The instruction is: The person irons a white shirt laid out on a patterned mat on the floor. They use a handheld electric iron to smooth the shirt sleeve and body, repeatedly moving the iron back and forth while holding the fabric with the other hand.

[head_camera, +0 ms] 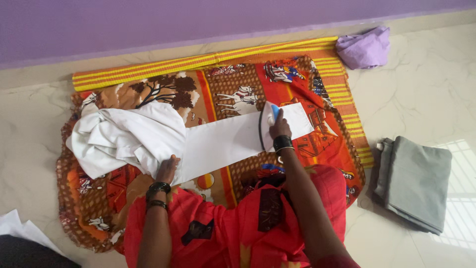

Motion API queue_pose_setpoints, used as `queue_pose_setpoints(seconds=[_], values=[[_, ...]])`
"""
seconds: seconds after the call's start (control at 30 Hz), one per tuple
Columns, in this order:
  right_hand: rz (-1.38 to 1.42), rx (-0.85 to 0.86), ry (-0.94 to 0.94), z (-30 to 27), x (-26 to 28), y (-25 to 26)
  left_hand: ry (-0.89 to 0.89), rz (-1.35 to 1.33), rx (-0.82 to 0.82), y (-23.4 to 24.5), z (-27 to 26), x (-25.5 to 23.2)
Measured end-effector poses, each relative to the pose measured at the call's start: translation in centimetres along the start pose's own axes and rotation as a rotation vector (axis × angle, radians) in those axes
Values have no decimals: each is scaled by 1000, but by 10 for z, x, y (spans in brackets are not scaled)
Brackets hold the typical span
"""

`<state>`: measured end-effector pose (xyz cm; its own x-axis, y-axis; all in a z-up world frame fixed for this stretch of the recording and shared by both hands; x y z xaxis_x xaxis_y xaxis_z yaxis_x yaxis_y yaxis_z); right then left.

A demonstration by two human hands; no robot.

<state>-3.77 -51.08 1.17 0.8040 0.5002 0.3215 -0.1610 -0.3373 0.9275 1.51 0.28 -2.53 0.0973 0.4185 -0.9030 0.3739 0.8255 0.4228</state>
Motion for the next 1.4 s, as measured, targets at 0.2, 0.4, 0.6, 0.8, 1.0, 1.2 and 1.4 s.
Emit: queue_pose_setpoints(seconds=[0.2, 0.4, 0.6, 0.8, 1.0, 1.2, 1.4], values=[[56, -51, -178, 12, -40, 34, 22, 2, -25, -2, 3, 0], [3, -8, -104, -14, -37, 34, -40, 57, -17, -1, 5, -4], [-23, 75, 39, -65, -10, 11, -61, 60, -3, -2, 4, -10], [20, 153, 365, -130, 19, -27, -7, 71, -3, -2, 4, -8], [221, 168, 470, -146, 33, -47, 34, 115, 12, -3, 4, -3], [182, 129, 376, -133, 54, -41, 14, 85, 24, -5, 7, 2], [74, 158, 427, -153, 49, -29, 9, 111, 19, -6, 2, 1]])
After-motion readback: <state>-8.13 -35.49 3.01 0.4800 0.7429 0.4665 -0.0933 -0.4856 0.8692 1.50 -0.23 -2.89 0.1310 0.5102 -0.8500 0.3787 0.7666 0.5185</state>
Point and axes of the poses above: each hand's wrist, its own z-axis towards the middle knuckle, its own y-axis out of the back of the hand, x = y × z, the point moved 2 cm from there along z, towards the middle knuckle, and after that the axes turned 15 degrees about -y, right-handed, at the moved point
